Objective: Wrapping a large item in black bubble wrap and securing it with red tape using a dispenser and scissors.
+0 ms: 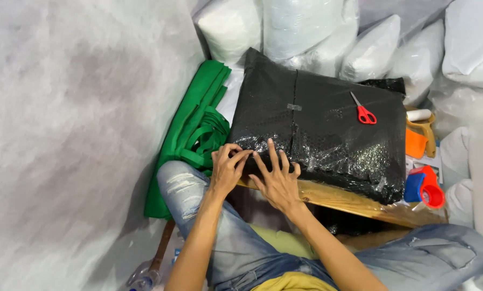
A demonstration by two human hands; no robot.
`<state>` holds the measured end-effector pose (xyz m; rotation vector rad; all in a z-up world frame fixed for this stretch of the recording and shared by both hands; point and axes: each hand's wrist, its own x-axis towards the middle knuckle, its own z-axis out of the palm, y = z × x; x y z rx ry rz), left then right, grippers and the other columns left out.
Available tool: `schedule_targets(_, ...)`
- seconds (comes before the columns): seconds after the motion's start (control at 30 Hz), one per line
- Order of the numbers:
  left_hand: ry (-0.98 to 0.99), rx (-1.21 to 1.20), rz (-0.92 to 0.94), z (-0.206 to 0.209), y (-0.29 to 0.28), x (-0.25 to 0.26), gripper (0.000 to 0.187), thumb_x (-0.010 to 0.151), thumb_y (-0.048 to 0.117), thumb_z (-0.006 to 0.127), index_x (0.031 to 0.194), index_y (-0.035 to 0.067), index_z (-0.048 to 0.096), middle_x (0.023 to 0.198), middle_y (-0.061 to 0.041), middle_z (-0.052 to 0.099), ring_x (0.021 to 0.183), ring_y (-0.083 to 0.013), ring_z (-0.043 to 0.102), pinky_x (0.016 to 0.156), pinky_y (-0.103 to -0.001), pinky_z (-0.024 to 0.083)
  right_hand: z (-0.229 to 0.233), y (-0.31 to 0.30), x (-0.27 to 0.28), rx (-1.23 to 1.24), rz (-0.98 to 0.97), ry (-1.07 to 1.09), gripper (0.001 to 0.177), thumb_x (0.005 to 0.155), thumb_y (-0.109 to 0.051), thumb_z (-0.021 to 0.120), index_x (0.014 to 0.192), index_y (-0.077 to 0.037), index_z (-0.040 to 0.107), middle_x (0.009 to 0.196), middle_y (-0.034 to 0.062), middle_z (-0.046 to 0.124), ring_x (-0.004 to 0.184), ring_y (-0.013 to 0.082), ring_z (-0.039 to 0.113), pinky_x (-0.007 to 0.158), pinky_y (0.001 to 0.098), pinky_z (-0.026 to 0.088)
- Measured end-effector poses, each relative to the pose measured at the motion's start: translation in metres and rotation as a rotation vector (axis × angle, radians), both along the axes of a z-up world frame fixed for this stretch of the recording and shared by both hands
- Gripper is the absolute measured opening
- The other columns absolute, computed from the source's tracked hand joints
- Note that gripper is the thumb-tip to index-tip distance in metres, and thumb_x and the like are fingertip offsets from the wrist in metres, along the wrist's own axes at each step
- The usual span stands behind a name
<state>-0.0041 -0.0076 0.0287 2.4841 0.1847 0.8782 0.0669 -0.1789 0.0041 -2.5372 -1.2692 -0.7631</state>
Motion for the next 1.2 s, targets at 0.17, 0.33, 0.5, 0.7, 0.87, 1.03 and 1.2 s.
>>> schedule_targets(0.17,0.002,0.034,0.018,-0.003,-0.003,0.001,0.020,0.093,0.016,0.070,0.108,0.028,0.075,0.102,0.005,0.053,0.095,-0.0178,0.061,0.084,-0.034,0.041,-0.010,-0.011,-0.009,0.026,0.017,-0.033,0.050,0.101,-0.057,0.046,0.138,-0.026,0.058,0.168,0.0135,0.031,0.136,0.0343,0.036,0.094,0.0544,0.019)
schedule_targets(0.33,-0.034,0.102,0.004,0.001,-0.006,0.003,0.017,0.096,0.018,0.069,0.109,0.028,0.075,0.100,0.005,0.054,0.092,-0.0169,0.061,0.082,-0.033,0.041,-0.008,-0.032,-0.022,0.087,0.014,0.026,0.036,0.101,-0.052,0.048,0.123,-0.028,0.064,0.166,0.0099,0.034,0.134,0.0311,0.035,0.091,0.0506,0.020)
schedule_targets(0.5,-0.094,0.201,0.035,0.000,-0.008,0.004,0.015,0.093,0.039,0.074,0.107,0.032,0.075,0.099,0.007,0.053,0.090,-0.0134,0.060,0.082,-0.032,0.040,-0.010,-0.075,-0.050,0.158,0.036,0.108,0.026,0.100,-0.047,0.051,0.115,-0.028,0.061,0.161,0.0067,0.039,0.130,0.0286,0.038,0.089,0.0477,0.019)
schedule_targets(0.7,0.009,0.064,0.069,-0.003,-0.021,0.008,0.023,0.084,0.033,0.081,0.103,0.021,0.078,0.105,0.001,0.053,0.095,-0.0171,0.054,0.094,-0.037,0.033,0.006,-0.151,-0.050,0.195,0.144,0.469,0.021,0.094,-0.026,0.067,0.113,-0.016,0.067,0.143,0.0112,0.046,0.125,0.0340,0.042,0.100,0.0509,0.030)
schedule_targets(0.87,0.044,0.109,0.093,0.011,-0.027,-0.007,0.028,0.086,0.012,0.079,0.113,0.019,0.077,0.113,0.003,0.060,0.098,-0.0138,0.057,0.102,-0.036,0.029,0.030,-0.200,-0.033,0.433,-0.037,0.447,0.023,0.087,-0.013,0.072,0.109,-0.013,0.068,0.125,0.0031,0.060,0.105,0.0226,0.052,0.089,0.0379,0.037)
schedule_targets(1.03,-0.047,-0.056,0.153,0.038,-0.063,-0.014,0.027,0.086,-0.001,0.078,0.111,0.008,0.075,0.110,-0.005,0.061,0.096,-0.0188,0.059,0.092,-0.035,0.044,0.003,-0.219,-0.020,0.791,-0.243,0.614,0.014,0.085,-0.007,0.073,0.099,-0.004,0.071,0.091,0.0020,0.066,0.078,0.0153,0.058,0.074,0.0282,0.047)
schedule_targets(1.2,-0.097,-0.363,0.036,0.124,-0.155,-0.011,0.024,0.082,-0.001,0.077,0.105,0.004,0.071,0.100,-0.004,0.067,0.068,-0.0059,0.051,0.050,-0.019,0.027,-0.015,-0.210,-0.016,0.904,-0.226,0.907,0.017,0.088,-0.010,0.074,0.102,-0.003,0.072,0.080,0.0020,0.070,0.065,0.0099,0.059,0.057,0.0227,0.050)
